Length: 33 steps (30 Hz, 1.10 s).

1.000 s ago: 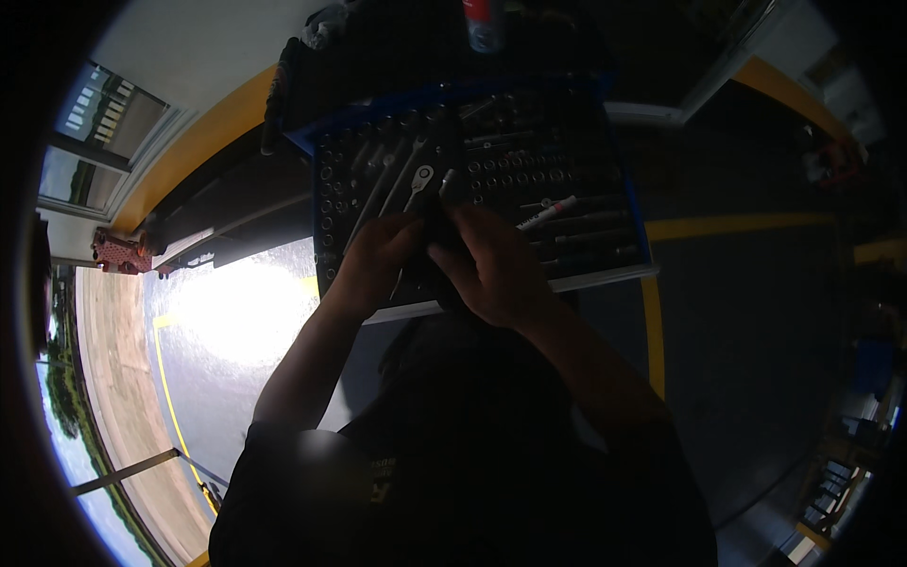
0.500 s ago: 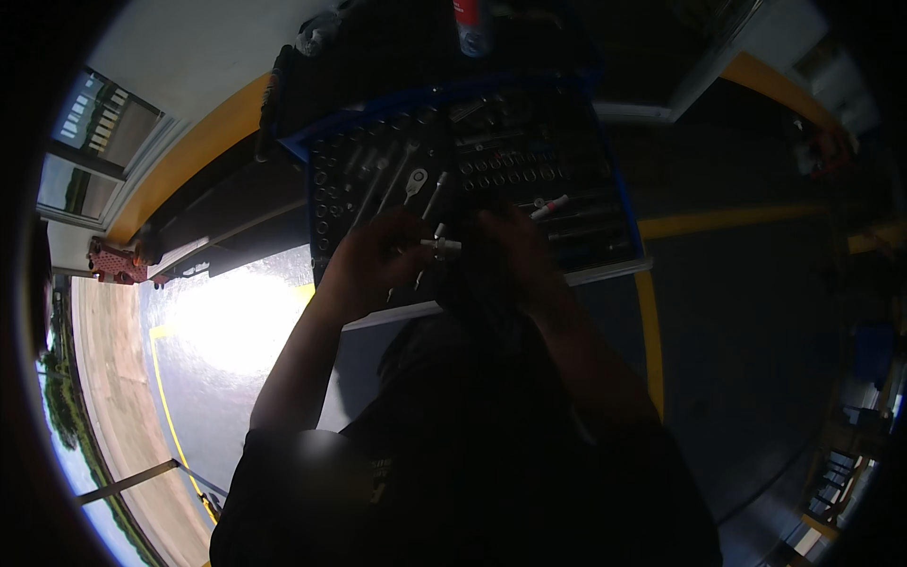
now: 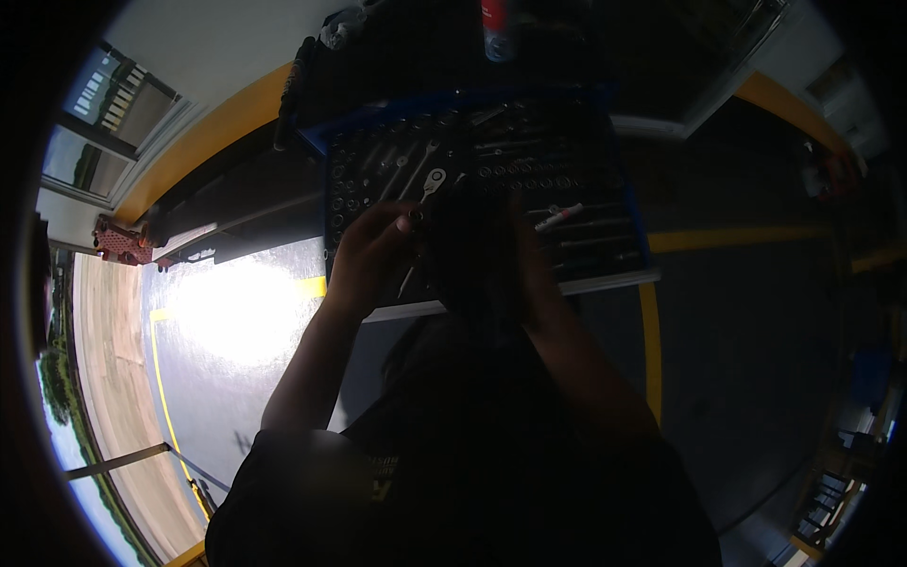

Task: The person cleans metal sockets from a tool drawer using a black cloth and a spray lubricant. They repeatedly pick up sockets, spray them, wipe them, and return them to the drawer.

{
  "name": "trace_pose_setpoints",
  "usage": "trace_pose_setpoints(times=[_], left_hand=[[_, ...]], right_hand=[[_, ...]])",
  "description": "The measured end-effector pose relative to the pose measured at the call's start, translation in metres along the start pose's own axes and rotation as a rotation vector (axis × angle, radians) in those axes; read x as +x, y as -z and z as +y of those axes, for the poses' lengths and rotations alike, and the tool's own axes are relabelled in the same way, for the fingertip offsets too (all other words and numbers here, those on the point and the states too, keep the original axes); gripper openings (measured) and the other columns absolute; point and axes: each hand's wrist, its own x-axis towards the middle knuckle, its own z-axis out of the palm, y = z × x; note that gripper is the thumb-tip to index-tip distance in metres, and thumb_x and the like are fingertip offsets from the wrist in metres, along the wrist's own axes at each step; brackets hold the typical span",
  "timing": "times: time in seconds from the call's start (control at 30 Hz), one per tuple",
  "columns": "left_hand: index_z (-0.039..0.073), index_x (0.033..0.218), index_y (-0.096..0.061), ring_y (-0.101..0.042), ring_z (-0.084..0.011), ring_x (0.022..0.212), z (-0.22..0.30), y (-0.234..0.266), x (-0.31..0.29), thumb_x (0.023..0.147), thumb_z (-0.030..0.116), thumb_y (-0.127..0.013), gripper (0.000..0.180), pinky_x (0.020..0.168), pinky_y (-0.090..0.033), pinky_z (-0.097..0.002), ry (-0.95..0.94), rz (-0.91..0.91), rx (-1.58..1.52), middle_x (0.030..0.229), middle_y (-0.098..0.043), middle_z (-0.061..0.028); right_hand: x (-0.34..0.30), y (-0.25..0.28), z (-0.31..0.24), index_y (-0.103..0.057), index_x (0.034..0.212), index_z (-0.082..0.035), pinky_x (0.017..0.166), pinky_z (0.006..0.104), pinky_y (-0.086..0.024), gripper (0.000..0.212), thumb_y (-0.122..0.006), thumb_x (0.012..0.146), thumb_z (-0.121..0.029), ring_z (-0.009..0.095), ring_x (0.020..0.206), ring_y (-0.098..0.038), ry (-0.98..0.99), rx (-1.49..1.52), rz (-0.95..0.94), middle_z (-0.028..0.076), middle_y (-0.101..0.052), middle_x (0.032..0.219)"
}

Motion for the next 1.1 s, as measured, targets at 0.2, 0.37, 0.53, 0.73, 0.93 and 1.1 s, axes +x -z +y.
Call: trace_pose_setpoints(times=[0.2, 0.37, 0.53, 0.73, 0.93, 1.1], left_hand=[[0.004, 0.133, -0.071, -0.074, -0.0193, 0.098, 0.008, -0.023, -0.008, 0.097, 0.004, -0.073, 0.036, 0.086, -0.059, -0.0337, -0.444, 0.093, 0.66, 0.117, -0.071, -0.0115], [0.004, 0.13, -0.073, -0.075, -0.0216, 0.097, 0.002, -0.015, -0.027, 0.096, 0.007, -0.076, 0.034, 0.085, -0.06, -0.0353, -0.357, 0.013, 0.661, 0.116, -0.072, -0.0117], [0.002, 0.122, -0.074, -0.075, -0.0199, 0.088, -0.016, -0.017, -0.027, 0.099, 0.017, -0.078, 0.028, 0.08, -0.06, -0.0341, -0.33, 0.043, 0.733, 0.094, -0.073, -0.0103], [0.0, 0.106, -0.069, -0.069, -0.0175, 0.071, -0.028, -0.005, -0.017, 0.112, 0.049, -0.06, 0.05, 0.068, -0.055, -0.0307, 0.277, -0.134, -0.023, 0.076, -0.066, -0.0082], [-0.002, 0.11, -0.068, -0.072, -0.0166, 0.079, -0.015, -0.005, -0.023, 0.109, 0.031, -0.066, 0.033, 0.078, -0.058, -0.0348, 0.109, -0.116, 0.165, 0.085, -0.071, -0.0082], [0.002, 0.123, -0.066, -0.077, -0.0292, 0.1, -0.024, 0.0, -0.016, 0.099, 0.019, -0.074, 0.031, 0.089, -0.06, -0.0432, -0.282, -0.063, 0.814, 0.114, -0.073, -0.0128]], right_hand=[[0.023, -0.004, 0.029, -0.057, 0.147, 0.001, 0.105, 0.0372, -0.053, 0.057, -0.055, 0.114, -0.046, 0.022, 0.12, -0.067, 0.189, -0.762, 0.146, 0.015, -0.066, 0.139], [0.006, -0.022, 0.01, -0.062, 0.143, 0.005, 0.11, 0.0414, -0.05, 0.057, -0.06, 0.111, -0.043, 0.032, 0.128, -0.067, -0.066, -0.962, 0.369, 0.022, -0.07, 0.134], [0.011, -0.002, 0.024, -0.061, 0.137, 0.006, 0.103, 0.0445, -0.054, 0.054, -0.066, 0.109, -0.039, 0.037, 0.122, -0.071, 0.133, -1.116, 0.36, 0.026, -0.073, 0.125], [0.003, -0.017, 0.02, -0.059, 0.135, 0.003, 0.084, 0.0472, -0.059, 0.04, -0.069, 0.106, -0.023, 0.043, 0.1, -0.077, 0.526, -1.365, 0.105, 0.026, -0.075, 0.108], [0.012, -0.01, 0.022, -0.062, 0.127, 0.003, 0.077, 0.0492, -0.058, 0.035, -0.069, 0.106, -0.023, 0.046, 0.094, -0.076, 0.44, -1.441, 0.121, 0.027, -0.075, 0.106], [0.032, 0.018, 0.041, -0.064, 0.135, 0.006, 0.096, 0.0473, -0.056, 0.052, -0.067, 0.107, -0.038, 0.042, 0.113, -0.074, 0.25, -1.433, 0.22, 0.028, -0.075, 0.119]])
